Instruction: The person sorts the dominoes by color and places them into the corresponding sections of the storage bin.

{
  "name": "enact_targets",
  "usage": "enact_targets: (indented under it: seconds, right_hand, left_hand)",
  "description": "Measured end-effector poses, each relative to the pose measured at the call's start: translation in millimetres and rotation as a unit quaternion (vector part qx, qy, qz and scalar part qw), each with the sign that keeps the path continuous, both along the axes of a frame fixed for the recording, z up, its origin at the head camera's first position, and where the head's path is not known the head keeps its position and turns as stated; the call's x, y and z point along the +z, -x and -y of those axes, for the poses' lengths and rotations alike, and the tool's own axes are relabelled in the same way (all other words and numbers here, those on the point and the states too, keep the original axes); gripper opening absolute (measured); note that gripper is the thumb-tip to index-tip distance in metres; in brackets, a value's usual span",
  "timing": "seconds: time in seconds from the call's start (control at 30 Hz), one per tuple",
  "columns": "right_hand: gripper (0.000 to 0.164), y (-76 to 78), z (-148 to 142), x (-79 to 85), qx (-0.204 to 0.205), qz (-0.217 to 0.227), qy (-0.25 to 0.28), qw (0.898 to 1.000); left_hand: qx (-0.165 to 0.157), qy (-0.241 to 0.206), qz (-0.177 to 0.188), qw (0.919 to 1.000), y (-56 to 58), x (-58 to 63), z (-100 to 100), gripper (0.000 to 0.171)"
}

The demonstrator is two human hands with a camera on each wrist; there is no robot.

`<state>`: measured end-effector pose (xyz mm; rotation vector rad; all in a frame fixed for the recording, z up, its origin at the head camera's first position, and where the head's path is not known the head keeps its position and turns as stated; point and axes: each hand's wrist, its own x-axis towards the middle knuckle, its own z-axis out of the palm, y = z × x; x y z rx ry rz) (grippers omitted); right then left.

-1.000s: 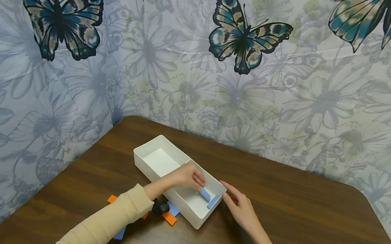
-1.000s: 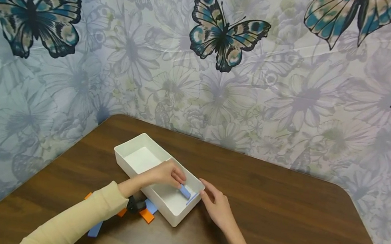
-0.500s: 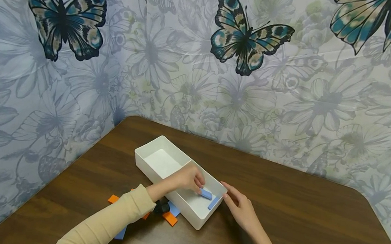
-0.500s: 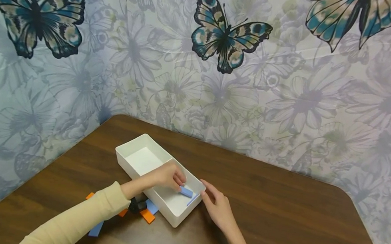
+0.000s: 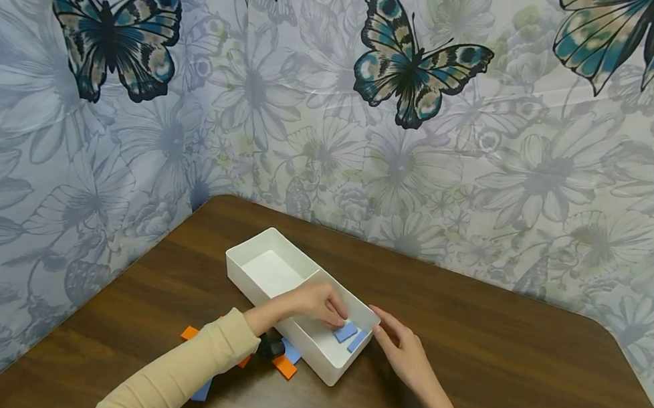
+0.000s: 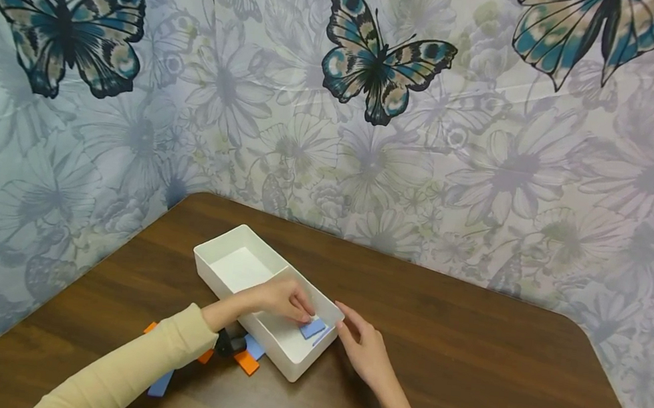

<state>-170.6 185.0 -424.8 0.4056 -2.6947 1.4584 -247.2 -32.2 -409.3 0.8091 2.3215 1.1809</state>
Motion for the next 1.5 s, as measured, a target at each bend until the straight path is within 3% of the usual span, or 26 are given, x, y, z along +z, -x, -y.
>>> enact_targets:
  seconds: [0.1, 0.23, 0.4, 0.5, 0.63, 0.73, 1.03, 1.23, 1.33, 1.5]
  right_hand:
    - [0.036, 0.2, 0, -0.4, 0.0, 0.002, 0.002, 1.0]
    - [0.036, -0.2, 1, 0.1, 0.003, -0.003, 0.005, 1.0]
    - [0.036, -1.2, 1, 2.1, 0.004, 0.003, 0.011, 1.0]
    - [0.036, -1.6, 2, 2.6, 0.007, 0.003, 0.014, 1.0]
    - [0.037, -2.5, 2, 2.8, 0.005, 0.002, 0.015, 1.0]
    - [0.036, -7.0, 5, 11.8, 0.008, 0.006, 0.017, 1.0]
    - [0.037, -1.2, 0, 2.5, -0.004, 0.025, 0.021, 0.999]
    - [0.037, -0.2, 0, 0.7, -0.003, 0.029, 0.03, 0.999]
    - [0.037, 0.0, 0, 1.5, 0.002, 0.029, 0.032, 0.999]
    - [0.037, -0.8, -1, 3.2, 0.007, 0.029, 0.033, 0.999]
  left_hand:
    - [-0.03, -0.02, 0.054, 0.9979, 0.2, -0.4, 0, 0.019]
    - [-0.051, -0.059, 0.15, 0.9857, 0.4, -0.3, 0, 0.024]
    - [-0.047, -0.065, 0.185, 0.9794, 0.1, 1.6, 0, 0.027]
    - [-0.041, -0.065, 0.171, 0.9823, 0.0, 2.0, 0, 0.026]
    - [-0.03, -0.07, 0.104, 0.9916, 2.3, 1.0, 1, 0.023]
    - [-0.026, -0.08, 0.067, 0.9942, 4.0, 2.4, 5, 0.022]
    - [-0.039, -0.103, 0.028, 0.9935, -0.9, 24.3, 26, 0.028]
    - [-0.06, -0.132, 0.009, 0.9893, -13.6, 41.6, 57, 0.033]
    - [-0.052, -0.139, 0.005, 0.9889, -20.2, 48.3, 79, 0.035]
    - [-0.02, -0.158, 0.03, 0.9867, -30.6, 49.5, 119, 0.037]
